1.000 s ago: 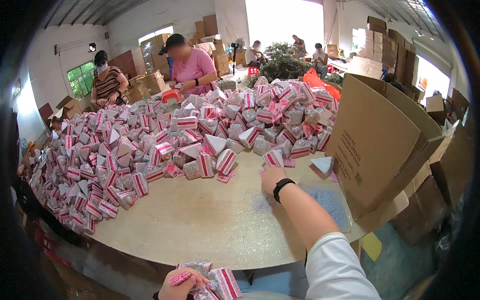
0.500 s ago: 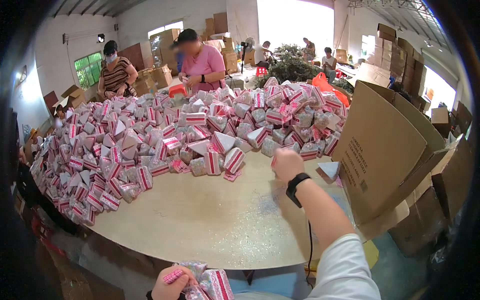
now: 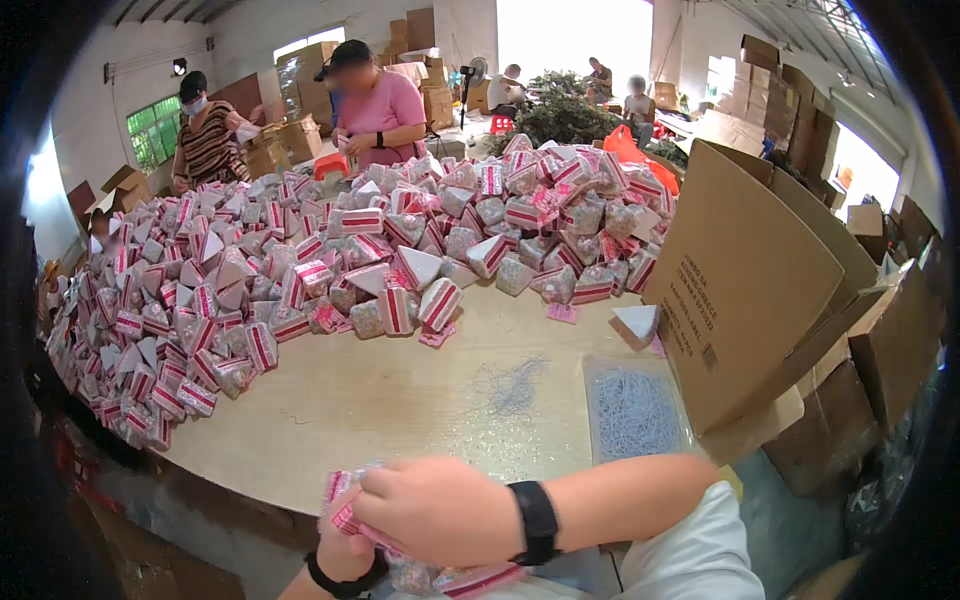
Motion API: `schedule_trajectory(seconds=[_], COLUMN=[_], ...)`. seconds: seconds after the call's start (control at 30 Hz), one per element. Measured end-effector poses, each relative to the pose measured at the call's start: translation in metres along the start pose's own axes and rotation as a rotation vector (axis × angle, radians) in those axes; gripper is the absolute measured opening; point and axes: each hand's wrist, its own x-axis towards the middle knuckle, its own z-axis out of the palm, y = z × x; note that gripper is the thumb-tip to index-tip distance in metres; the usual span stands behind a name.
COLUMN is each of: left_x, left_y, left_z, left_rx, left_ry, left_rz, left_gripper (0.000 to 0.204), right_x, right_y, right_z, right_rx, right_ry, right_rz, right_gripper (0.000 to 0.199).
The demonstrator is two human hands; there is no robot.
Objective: The person is seen packing small triangular items into a plastic bag.
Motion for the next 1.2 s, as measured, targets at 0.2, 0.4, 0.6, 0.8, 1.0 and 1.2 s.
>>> schedule_trajectory(seconds=[0.2, 0.4, 0.6, 0.8, 1.0, 1.2], left_x=[0.001, -0.014, -0.037, -0.052, -0.062, -0.059], left_y=[-0.008, -0.014, -0.011, -0.008, -0.002, -0.012], left_z=[-0.003, -0.013, -0.031, -0.052, -0.058, -0.059], left_rx=[-0.167, 0.024, 0.108, 0.016, 0.121, 0.094], left_ry=[-0.03, -0.078, -0.028, 0.074, 0.092, 0.065], left_rz=[-0.209, -0.235, -0.179, -0.138, -0.118, -0.15], left_gripper=[0.026, 0.012, 0.018, 0.02, 0.021, 0.026], right_x=[0.01, 0.002, -0.064, -0.107, -0.098, -0.09], right_y=[0.017, 0.097, 0.268, 0.348, 0.328, 0.283], right_z=[0.029, -0.011, -0.043, -0.022, -0.014, -0.003], right_rx=[0.149, 0.747, -0.696, -0.827, -0.694, -0.737], right_ry=[0.251, -0.457, -0.331, -0.109, -0.157, -0.409], right_rz=[0.203, 0.494, 1.188, 1.447, 1.452, 1.271], right_gripper=[0.011, 0.021, 0.025, 0.043, 0.04, 0.027])
